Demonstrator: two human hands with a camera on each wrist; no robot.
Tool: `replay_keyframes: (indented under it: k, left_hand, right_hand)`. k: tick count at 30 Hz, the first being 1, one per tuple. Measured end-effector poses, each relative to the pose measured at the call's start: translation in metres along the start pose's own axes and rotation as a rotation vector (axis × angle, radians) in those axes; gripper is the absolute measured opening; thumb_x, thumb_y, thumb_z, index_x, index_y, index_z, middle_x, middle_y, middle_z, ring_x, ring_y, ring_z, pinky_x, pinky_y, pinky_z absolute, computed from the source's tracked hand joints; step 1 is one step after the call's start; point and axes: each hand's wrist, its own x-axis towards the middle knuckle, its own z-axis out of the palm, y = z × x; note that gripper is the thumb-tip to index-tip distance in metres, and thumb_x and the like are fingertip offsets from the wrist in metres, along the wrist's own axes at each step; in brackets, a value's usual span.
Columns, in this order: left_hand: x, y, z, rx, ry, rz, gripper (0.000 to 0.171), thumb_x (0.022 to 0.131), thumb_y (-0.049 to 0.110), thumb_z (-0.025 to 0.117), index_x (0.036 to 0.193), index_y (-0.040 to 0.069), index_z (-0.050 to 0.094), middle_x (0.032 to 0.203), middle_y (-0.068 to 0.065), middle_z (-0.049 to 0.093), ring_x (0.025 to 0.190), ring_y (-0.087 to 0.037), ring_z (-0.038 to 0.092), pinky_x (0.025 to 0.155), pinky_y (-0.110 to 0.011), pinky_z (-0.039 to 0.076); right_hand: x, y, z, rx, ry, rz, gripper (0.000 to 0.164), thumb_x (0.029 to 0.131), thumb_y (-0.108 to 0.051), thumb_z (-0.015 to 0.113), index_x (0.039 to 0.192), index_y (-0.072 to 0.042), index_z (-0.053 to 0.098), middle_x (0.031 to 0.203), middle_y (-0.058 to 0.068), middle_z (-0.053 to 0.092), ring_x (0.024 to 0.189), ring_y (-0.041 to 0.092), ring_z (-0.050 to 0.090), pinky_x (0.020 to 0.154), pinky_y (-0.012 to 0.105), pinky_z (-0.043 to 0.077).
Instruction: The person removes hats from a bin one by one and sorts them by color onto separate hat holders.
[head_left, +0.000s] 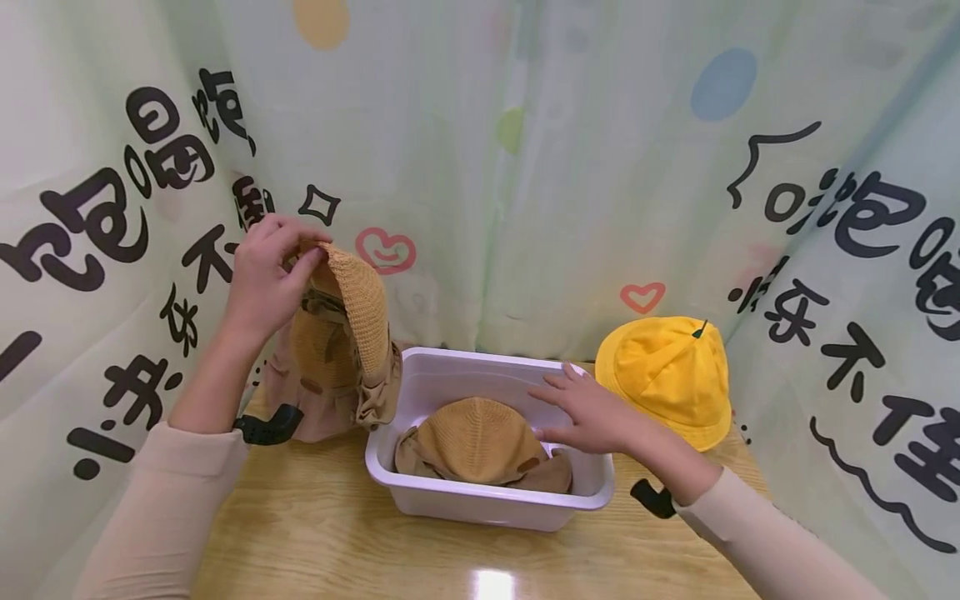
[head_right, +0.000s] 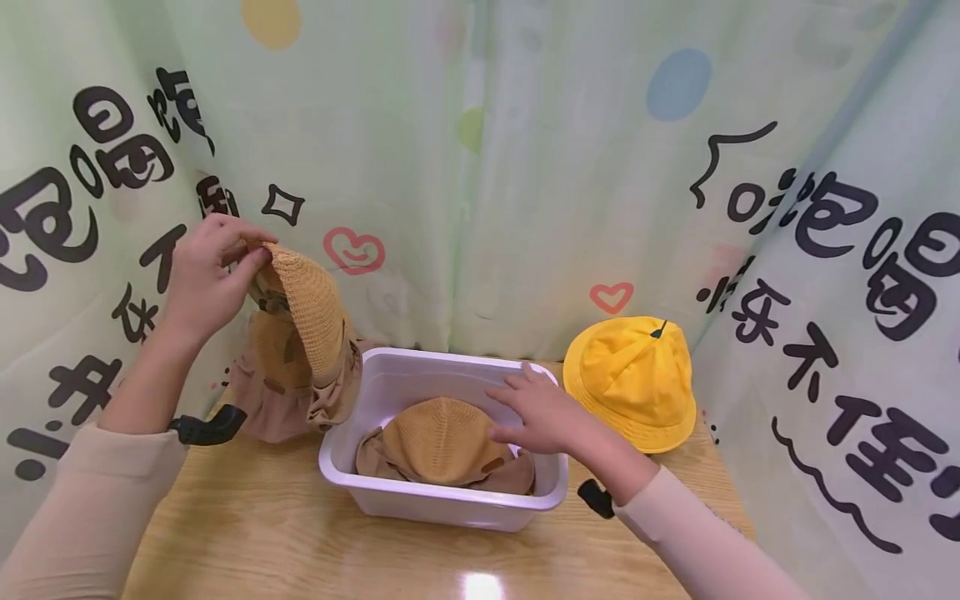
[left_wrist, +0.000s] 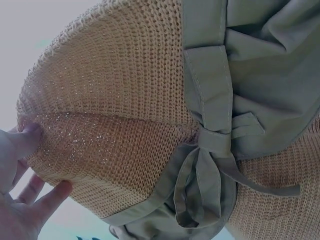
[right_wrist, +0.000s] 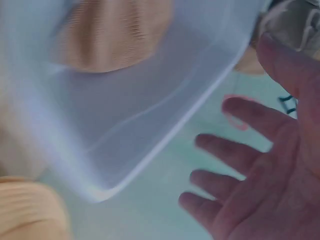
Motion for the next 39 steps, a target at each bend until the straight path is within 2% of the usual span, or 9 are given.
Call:
replay_keyframes:
  k: [5, 9, 15, 19, 22, 27, 33, 36, 39]
  left_hand:
    - [-0.001, 0.002, 0.001, -0.001, 0.005, 0.009, 0.011, 0.091, -0.002, 0.069, 0.099, 0.002, 0.074, 0.1, -0.015, 0.062, 0.089, -0.027, 0.05, 0.08, -0.035, 0.034]
    - [-0.002, 0.003, 0.002, -0.009, 0.012, 0.02, 0.011, 0.09, -0.003, 0.07, 0.098, 0.002, 0.074, 0.101, -0.016, 0.062, 0.091, -0.027, 0.05, 0.081, -0.036, 0.034]
    - [-0.003, 0.002, -0.001, -0.007, 0.021, 0.037, 0.011, 0.09, -0.004, 0.069, 0.097, 0.002, 0.074, 0.099, -0.015, 0.062, 0.09, -0.029, 0.05, 0.08, -0.035, 0.034]
    - [-0.003, 0.005, -0.003, -0.012, 0.024, 0.03, 0.011, 0.09, -0.004, 0.069, 0.097, 0.002, 0.074, 0.098, -0.014, 0.062, 0.089, -0.03, 0.05, 0.079, -0.033, 0.034]
    - [-0.001, 0.009, -0.003, -0.025, 0.016, 0.027, 0.011, 0.09, -0.003, 0.07, 0.097, 0.003, 0.074, 0.098, -0.013, 0.062, 0.091, -0.028, 0.051, 0.082, -0.035, 0.034]
    - [0.001, 0.015, 0.002, -0.04, 0.024, 0.047, 0.01, 0.088, -0.001, 0.072, 0.097, 0.005, 0.075, 0.1, -0.013, 0.064, 0.096, -0.028, 0.052, 0.086, -0.04, 0.034]
    - [0.0, 0.02, 0.008, -0.065, 0.033, 0.092, 0.011, 0.088, 0.0, 0.073, 0.098, 0.004, 0.075, 0.1, -0.012, 0.063, 0.097, -0.026, 0.054, 0.083, -0.032, 0.04]
    - [-0.001, 0.023, 0.01, -0.085, 0.018, 0.095, 0.014, 0.088, 0.003, 0.073, 0.102, 0.005, 0.075, 0.109, -0.012, 0.061, 0.105, -0.023, 0.055, 0.088, -0.029, 0.046]
    - [-0.005, 0.026, 0.011, -0.138, -0.005, 0.054, 0.023, 0.087, 0.003, 0.074, 0.11, 0.005, 0.072, 0.122, -0.013, 0.054, 0.114, -0.022, 0.056, 0.095, -0.034, 0.053]
  right_hand:
    - [0.051, -0.026, -0.02, 0.085, 0.071, -0.147, 0.046, 0.1, -0.026, 0.06, 0.142, -0.008, 0.056, 0.143, 0.014, 0.056, 0.136, 0.035, 0.048, 0.11, 0.052, 0.039]
    - [0.092, -0.046, -0.032, 0.202, 0.151, -0.218, 0.043, 0.101, -0.018, 0.058, 0.143, -0.009, 0.055, 0.141, 0.009, 0.059, 0.132, 0.026, 0.054, 0.109, 0.046, 0.043]
    - [0.149, -0.076, -0.043, 0.378, 0.234, -0.218, 0.047, 0.104, -0.016, 0.052, 0.15, -0.013, 0.046, 0.145, 0.01, 0.055, 0.132, 0.028, 0.054, 0.106, 0.041, 0.047]
    - [0.175, -0.089, -0.047, 0.453, 0.27, -0.201, 0.051, 0.105, -0.018, 0.051, 0.155, -0.017, 0.038, 0.148, 0.009, 0.052, 0.133, 0.027, 0.053, 0.106, 0.034, 0.046]
    - [0.187, -0.094, -0.048, 0.494, 0.293, -0.212, 0.051, 0.105, -0.019, 0.052, 0.154, -0.019, 0.04, 0.146, 0.006, 0.055, 0.129, 0.023, 0.057, 0.103, 0.032, 0.048]
    - [0.194, -0.1, -0.047, 0.539, 0.324, -0.204, 0.035, 0.103, -0.019, 0.055, 0.138, -0.014, 0.061, 0.134, 0.003, 0.064, 0.115, 0.016, 0.065, 0.095, 0.029, 0.053]
    - [0.194, -0.103, -0.04, 0.616, 0.379, -0.184, 0.023, 0.101, -0.016, 0.06, 0.12, -0.011, 0.071, 0.114, 0.003, 0.072, 0.1, 0.017, 0.068, 0.085, 0.029, 0.055]
    - [0.193, -0.102, -0.036, 0.745, 0.39, -0.158, 0.022, 0.102, -0.013, 0.057, 0.117, -0.006, 0.071, 0.11, 0.008, 0.072, 0.096, 0.017, 0.069, 0.084, 0.03, 0.056]
    - [0.191, -0.099, -0.032, 0.946, 0.406, -0.113, 0.022, 0.103, -0.009, 0.054, 0.116, 0.002, 0.068, 0.105, 0.01, 0.071, 0.089, 0.013, 0.068, 0.081, 0.028, 0.057]
